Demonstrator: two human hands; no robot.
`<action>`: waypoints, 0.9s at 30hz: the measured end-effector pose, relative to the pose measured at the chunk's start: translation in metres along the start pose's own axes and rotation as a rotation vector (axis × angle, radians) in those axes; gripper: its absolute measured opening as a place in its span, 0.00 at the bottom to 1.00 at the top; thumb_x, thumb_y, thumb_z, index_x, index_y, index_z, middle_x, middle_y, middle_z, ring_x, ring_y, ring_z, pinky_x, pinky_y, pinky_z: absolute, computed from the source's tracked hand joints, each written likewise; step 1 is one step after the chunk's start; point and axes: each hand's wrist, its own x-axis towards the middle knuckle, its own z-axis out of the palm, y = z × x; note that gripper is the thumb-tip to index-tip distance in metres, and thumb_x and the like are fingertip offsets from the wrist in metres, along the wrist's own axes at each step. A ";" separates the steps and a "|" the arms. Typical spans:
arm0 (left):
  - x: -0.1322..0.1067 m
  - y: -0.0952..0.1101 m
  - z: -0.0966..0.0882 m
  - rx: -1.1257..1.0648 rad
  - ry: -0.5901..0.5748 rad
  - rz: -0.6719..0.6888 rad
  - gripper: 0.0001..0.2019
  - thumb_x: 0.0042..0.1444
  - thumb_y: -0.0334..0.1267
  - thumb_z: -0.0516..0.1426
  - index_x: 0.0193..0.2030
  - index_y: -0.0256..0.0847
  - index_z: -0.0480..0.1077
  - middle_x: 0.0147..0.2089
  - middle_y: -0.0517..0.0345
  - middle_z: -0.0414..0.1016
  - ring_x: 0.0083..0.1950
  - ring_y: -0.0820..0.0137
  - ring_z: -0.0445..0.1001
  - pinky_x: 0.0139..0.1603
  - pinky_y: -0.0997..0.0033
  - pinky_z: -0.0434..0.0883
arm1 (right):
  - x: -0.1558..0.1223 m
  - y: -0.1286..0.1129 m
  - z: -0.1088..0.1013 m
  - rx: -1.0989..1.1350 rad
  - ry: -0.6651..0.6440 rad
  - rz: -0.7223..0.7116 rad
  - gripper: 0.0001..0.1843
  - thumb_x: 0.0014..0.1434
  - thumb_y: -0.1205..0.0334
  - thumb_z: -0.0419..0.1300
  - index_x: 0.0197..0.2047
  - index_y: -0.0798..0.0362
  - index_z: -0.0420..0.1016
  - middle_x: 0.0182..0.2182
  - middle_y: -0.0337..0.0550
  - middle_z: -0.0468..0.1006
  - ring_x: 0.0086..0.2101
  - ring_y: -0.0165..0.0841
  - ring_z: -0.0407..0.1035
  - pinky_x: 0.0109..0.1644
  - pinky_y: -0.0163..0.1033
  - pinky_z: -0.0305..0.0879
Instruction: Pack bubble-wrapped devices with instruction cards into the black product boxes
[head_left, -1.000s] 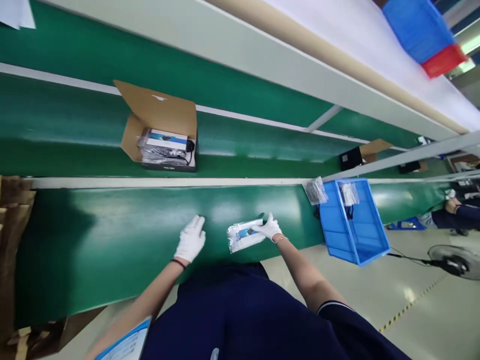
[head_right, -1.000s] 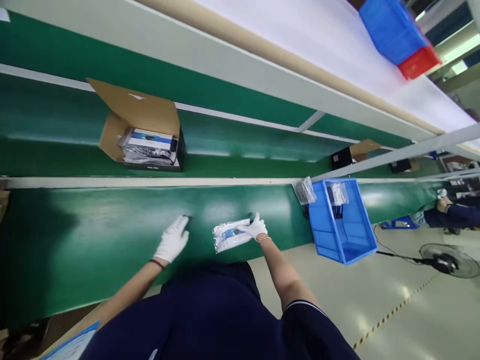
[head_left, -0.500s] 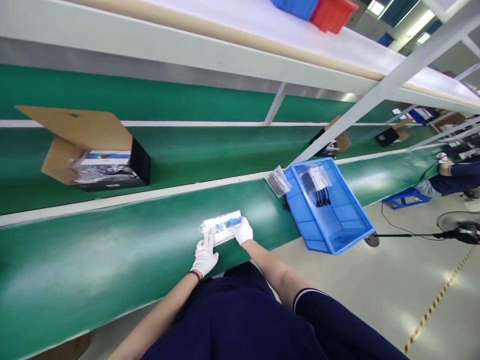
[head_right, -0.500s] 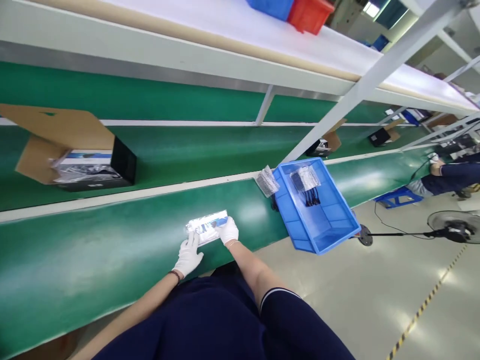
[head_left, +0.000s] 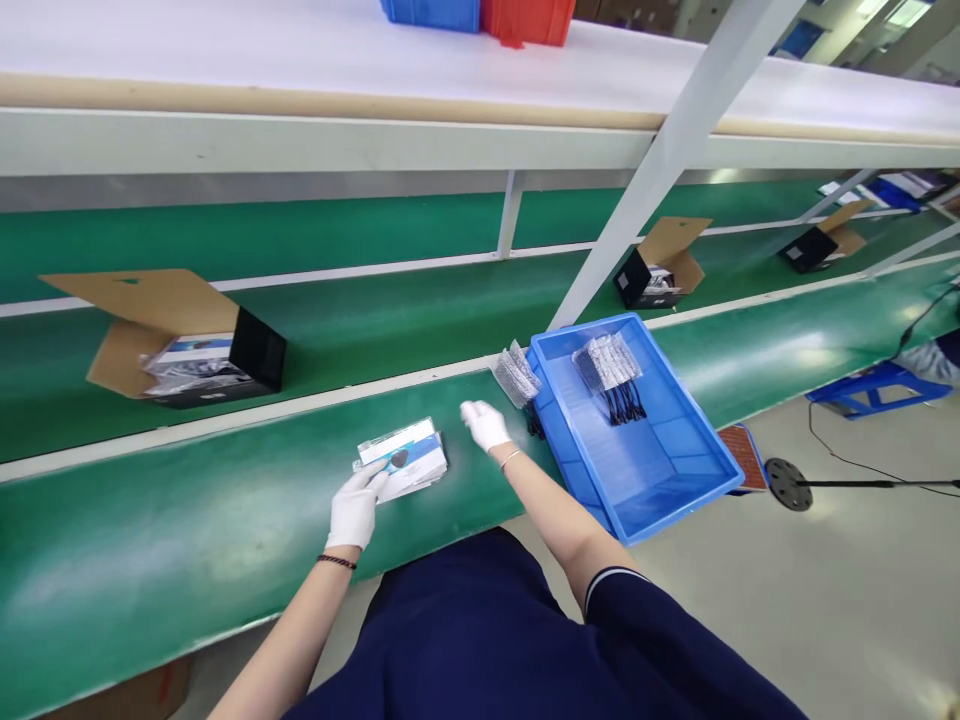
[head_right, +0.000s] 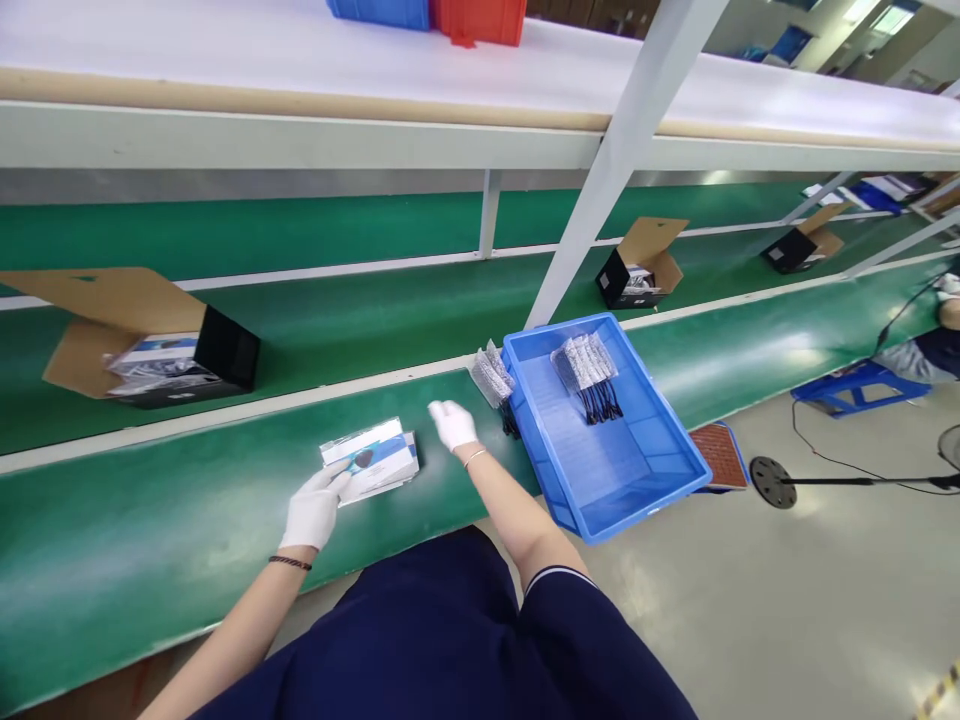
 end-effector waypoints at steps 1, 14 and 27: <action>-0.002 0.002 -0.007 -0.007 0.018 0.003 0.21 0.50 0.46 0.57 0.46 0.34 0.77 0.53 0.45 0.78 0.58 0.54 0.72 0.65 0.56 0.64 | 0.012 0.001 -0.017 -0.064 0.058 0.024 0.15 0.66 0.55 0.54 0.49 0.57 0.72 0.49 0.50 0.72 0.50 0.42 0.66 0.54 0.49 0.64; -0.058 0.003 -0.061 -0.087 0.252 -0.139 0.19 0.47 0.46 0.60 0.43 0.37 0.78 0.52 0.48 0.79 0.58 0.53 0.72 0.64 0.58 0.66 | 0.036 -0.020 -0.032 -0.284 0.040 0.063 0.02 0.58 0.64 0.56 0.33 0.52 0.69 0.37 0.50 0.75 0.46 0.43 0.68 0.53 0.47 0.60; -0.034 0.082 -0.012 -0.797 -0.058 -0.133 0.18 0.49 0.46 0.63 0.44 0.39 0.76 0.51 0.49 0.79 0.53 0.56 0.76 0.54 0.58 0.74 | -0.083 -0.093 0.017 0.290 -0.587 -0.343 0.45 0.46 0.47 0.67 0.63 0.49 0.56 0.59 0.51 0.67 0.57 0.41 0.65 0.57 0.47 0.64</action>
